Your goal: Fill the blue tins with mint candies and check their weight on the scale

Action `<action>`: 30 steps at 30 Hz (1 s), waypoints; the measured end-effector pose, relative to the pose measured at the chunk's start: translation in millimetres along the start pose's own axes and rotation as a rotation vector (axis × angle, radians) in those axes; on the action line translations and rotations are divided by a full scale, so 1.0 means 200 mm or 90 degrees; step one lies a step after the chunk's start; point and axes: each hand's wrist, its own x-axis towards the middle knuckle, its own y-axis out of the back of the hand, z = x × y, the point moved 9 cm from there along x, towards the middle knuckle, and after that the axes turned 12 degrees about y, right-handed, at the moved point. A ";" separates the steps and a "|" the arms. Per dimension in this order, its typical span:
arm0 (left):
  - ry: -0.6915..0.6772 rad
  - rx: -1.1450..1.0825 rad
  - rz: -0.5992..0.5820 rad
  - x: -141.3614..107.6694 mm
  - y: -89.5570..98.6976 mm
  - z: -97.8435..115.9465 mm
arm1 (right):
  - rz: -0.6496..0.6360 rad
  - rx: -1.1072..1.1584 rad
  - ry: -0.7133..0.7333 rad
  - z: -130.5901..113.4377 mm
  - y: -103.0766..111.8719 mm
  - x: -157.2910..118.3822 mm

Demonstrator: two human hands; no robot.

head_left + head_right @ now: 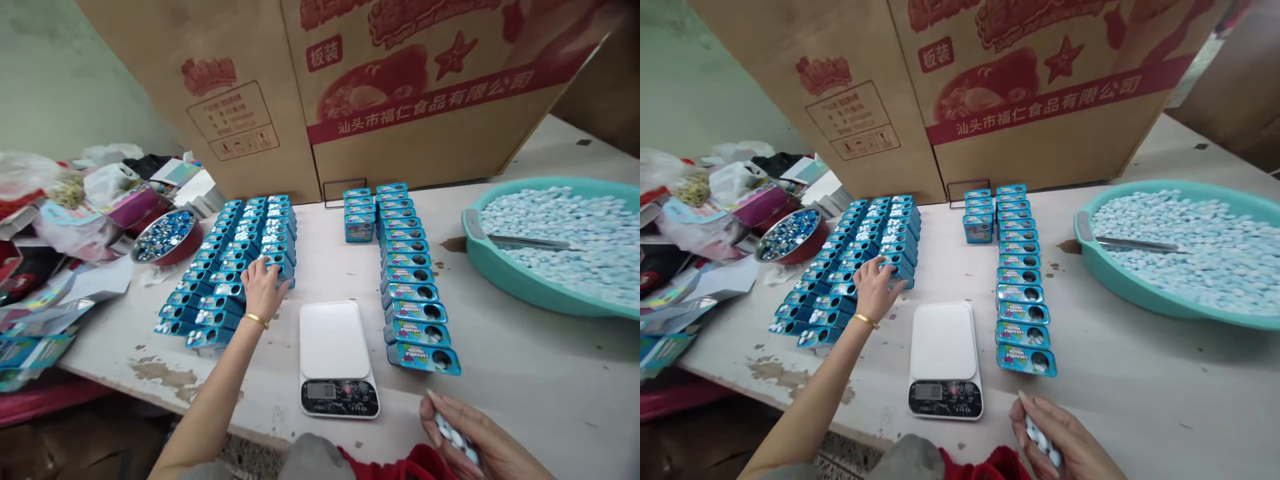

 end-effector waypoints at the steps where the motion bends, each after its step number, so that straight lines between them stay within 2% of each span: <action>1: -0.004 0.014 -0.012 -0.02 -0.02 -0.03 | -0.005 0.021 0.004 0.00 -0.02 -0.01; 3: -0.044 0.022 -0.026 -0.05 -0.02 -0.02 | -0.009 0.060 0.020 -0.01 -0.06 -0.02; 5: -0.102 0.022 -0.028 -0.08 0.03 0.05 | -0.008 0.082 0.031 -0.02 -0.07 -0.04; 8: -0.204 0.030 -0.069 -0.16 0.17 0.22 | -0.009 0.062 0.034 -0.01 -0.06 -0.08; 12: -0.340 0.038 -0.137 -0.36 0.30 0.49 | -0.010 -0.004 0.050 0.01 -0.02 -0.12; 15: -0.395 0.042 -0.180 -0.48 0.28 0.62 | -0.047 -0.035 0.060 0.03 -0.03 -0.13; 19: -0.404 0.021 -0.229 -0.53 0.21 0.69 | -0.061 -0.066 0.071 0.05 -0.03 -0.13; 21: -0.388 -0.038 -0.215 -0.51 0.24 0.67 | -0.060 -0.077 0.077 0.04 -0.02 -0.14; 23: -0.342 -0.146 -0.175 -0.47 0.32 0.60 | -0.060 -0.086 0.069 0.05 -0.01 -0.14; 26: -0.190 -0.316 -0.089 -0.42 0.42 0.37 | -0.056 -0.097 0.043 0.05 -0.01 -0.15; 28: -0.065 -0.374 -0.051 -0.45 0.40 0.17 | -0.059 -0.102 0.025 0.06 -0.03 -0.16; 30: 0.042 -0.402 -0.058 -0.53 0.30 -0.01 | -0.072 -0.116 0.018 0.05 -0.06 -0.15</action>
